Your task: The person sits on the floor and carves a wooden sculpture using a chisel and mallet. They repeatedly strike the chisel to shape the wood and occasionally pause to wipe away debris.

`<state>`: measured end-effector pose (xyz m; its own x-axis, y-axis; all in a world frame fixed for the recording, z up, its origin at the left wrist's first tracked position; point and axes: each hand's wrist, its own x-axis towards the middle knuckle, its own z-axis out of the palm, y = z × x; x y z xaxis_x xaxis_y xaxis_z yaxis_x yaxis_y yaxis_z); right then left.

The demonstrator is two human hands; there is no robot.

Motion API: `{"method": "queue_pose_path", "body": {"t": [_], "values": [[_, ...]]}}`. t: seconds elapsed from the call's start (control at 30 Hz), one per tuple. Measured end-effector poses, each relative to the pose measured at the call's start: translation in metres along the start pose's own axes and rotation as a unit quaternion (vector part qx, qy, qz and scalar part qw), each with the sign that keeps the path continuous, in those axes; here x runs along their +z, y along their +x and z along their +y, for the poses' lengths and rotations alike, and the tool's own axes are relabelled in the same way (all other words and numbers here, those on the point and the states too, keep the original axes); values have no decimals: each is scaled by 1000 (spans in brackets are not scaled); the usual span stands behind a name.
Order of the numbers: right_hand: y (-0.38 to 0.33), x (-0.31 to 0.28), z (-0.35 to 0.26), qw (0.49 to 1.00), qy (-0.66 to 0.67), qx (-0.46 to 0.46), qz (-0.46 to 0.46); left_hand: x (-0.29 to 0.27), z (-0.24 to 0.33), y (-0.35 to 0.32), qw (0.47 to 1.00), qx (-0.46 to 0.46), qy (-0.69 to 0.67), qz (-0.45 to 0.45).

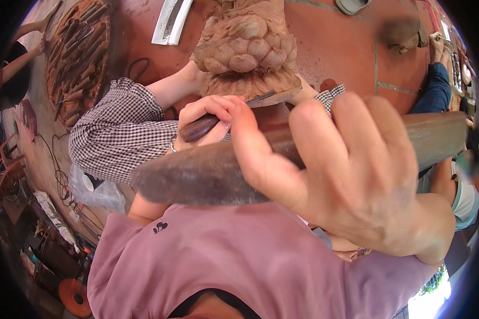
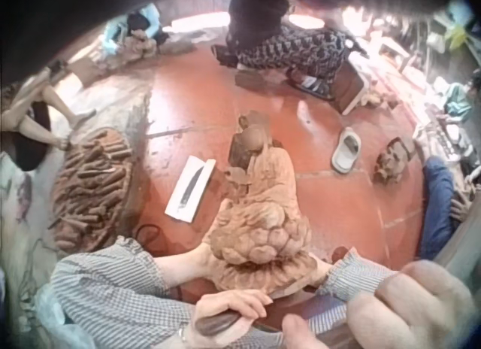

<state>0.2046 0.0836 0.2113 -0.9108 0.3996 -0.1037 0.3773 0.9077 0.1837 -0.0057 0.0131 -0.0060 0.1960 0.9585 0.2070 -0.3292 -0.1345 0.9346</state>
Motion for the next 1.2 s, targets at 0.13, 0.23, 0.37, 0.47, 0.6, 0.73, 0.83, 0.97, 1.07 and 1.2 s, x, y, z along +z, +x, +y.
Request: {"method": "queue_pose_path", "body": {"t": [0.13,0.23,0.37,0.47,0.6,0.73,0.83,0.97,1.07,1.2], "values": [[-13,3,-15,1000,-21,11,20,6,-13,0,999,33,-33,1],[-20,-1,-18,998,56,40,3,7,-8,-2,999,32,0,6],[-29,2,-21,999,27,38,-1,14,-10,-3,999,37,0,22],[-32,6,-27,996,70,59,2,11,-7,-5,999,23,13,17],[-35,13,-29,998,32,53,15,11,-10,-5,999,40,10,15],[-35,17,-32,997,46,62,25,11,-12,-5,998,56,20,7],[-36,21,-32,998,19,60,28,15,-5,-3,994,93,42,-33],[-40,18,-33,995,84,54,4,21,-5,-3,988,113,72,83],[-41,15,-31,992,116,45,3,8,5,1,997,50,48,29],[-42,21,-27,993,108,37,33,1,2,5,998,32,57,-19]]}}
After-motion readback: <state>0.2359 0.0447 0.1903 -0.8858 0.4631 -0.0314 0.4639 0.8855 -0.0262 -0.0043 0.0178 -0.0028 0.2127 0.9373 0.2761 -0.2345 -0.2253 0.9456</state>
